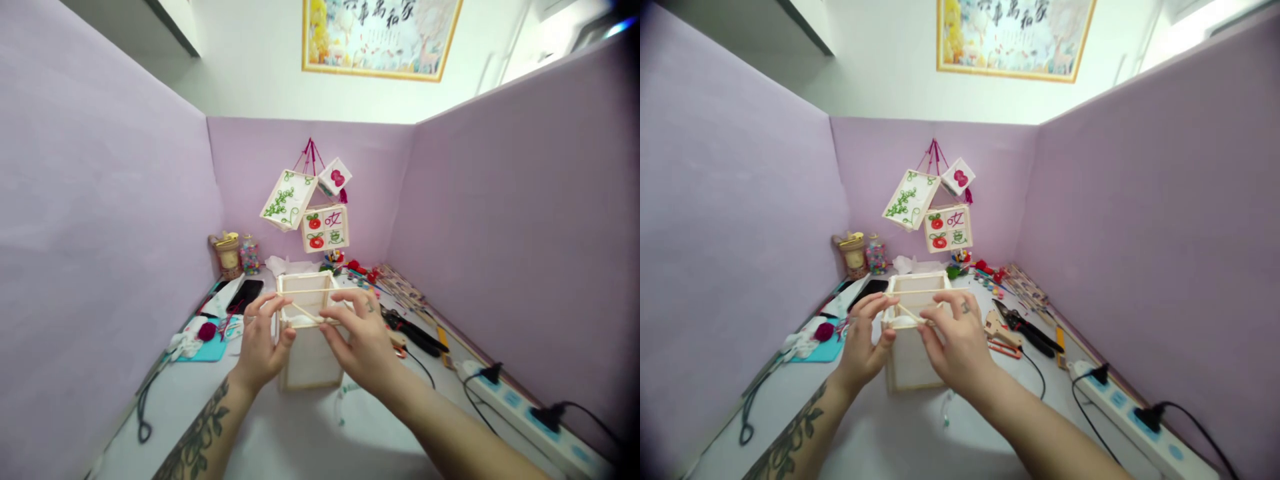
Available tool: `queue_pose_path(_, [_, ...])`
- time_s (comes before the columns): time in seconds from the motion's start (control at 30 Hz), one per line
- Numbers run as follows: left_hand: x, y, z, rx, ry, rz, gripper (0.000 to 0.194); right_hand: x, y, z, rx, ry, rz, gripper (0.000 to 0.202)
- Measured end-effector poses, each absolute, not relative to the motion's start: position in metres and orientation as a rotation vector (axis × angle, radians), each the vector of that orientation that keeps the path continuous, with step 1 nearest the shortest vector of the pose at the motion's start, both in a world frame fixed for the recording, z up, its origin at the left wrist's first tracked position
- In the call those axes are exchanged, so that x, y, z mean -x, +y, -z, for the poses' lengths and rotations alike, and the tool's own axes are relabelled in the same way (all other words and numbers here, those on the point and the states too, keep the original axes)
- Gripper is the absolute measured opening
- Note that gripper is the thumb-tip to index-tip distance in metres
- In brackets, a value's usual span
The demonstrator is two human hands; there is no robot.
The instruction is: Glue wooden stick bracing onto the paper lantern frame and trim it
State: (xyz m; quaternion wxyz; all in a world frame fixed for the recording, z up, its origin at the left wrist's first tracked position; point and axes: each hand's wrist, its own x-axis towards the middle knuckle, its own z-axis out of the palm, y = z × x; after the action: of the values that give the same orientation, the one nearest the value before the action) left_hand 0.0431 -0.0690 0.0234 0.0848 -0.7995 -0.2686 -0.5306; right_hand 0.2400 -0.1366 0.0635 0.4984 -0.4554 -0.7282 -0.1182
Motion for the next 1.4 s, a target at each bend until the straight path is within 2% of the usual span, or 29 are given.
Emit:
queue_pose_path(0.1, [-0.044,-0.07,-0.024,2.385,-0.809,1.597,0.046,-0.221,-0.13,-0.074,1.228,-1.795,0.408,0.012])
queue_pose_path(0.33, [-0.046,-0.07,-0.021,2.448,-0.817,1.673,0.045,-0.208,-0.118,-0.094,1.499,-1.921,0.423,0.019])
queue_pose_path(0.63, [-0.046,-0.071,-0.017,2.513,-0.843,1.768,0.045,-0.209,-0.108,-0.097,1.534,-1.985,0.219,0.017])
queue_pose_path(0.83, [-0.037,-0.071,-0.02,2.223,-0.962,2.092,0.046,-0.211,-0.104,-0.095,1.473,-1.969,0.148,0.016])
queue_pose_path(0.9, [-0.034,-0.071,-0.024,2.209,-1.043,1.959,0.044,-0.211,-0.102,-0.094,1.438,-1.968,0.138,0.016])
queue_pose_path(1.03, [-0.034,-0.071,-0.029,2.306,-1.074,1.598,0.06,-0.213,-0.099,-0.09,1.359,-1.961,0.109,0.016])
queue_pose_path(1.13, [-0.037,-0.07,-0.028,2.295,-1.08,1.561,0.065,-0.215,-0.099,-0.088,1.326,-1.928,0.109,0.015])
queue_pose_path(1.4, [-0.038,-0.068,-0.026,2.284,-1.069,1.553,0.063,-0.215,-0.098,-0.084,1.312,-1.886,0.073,0.014])
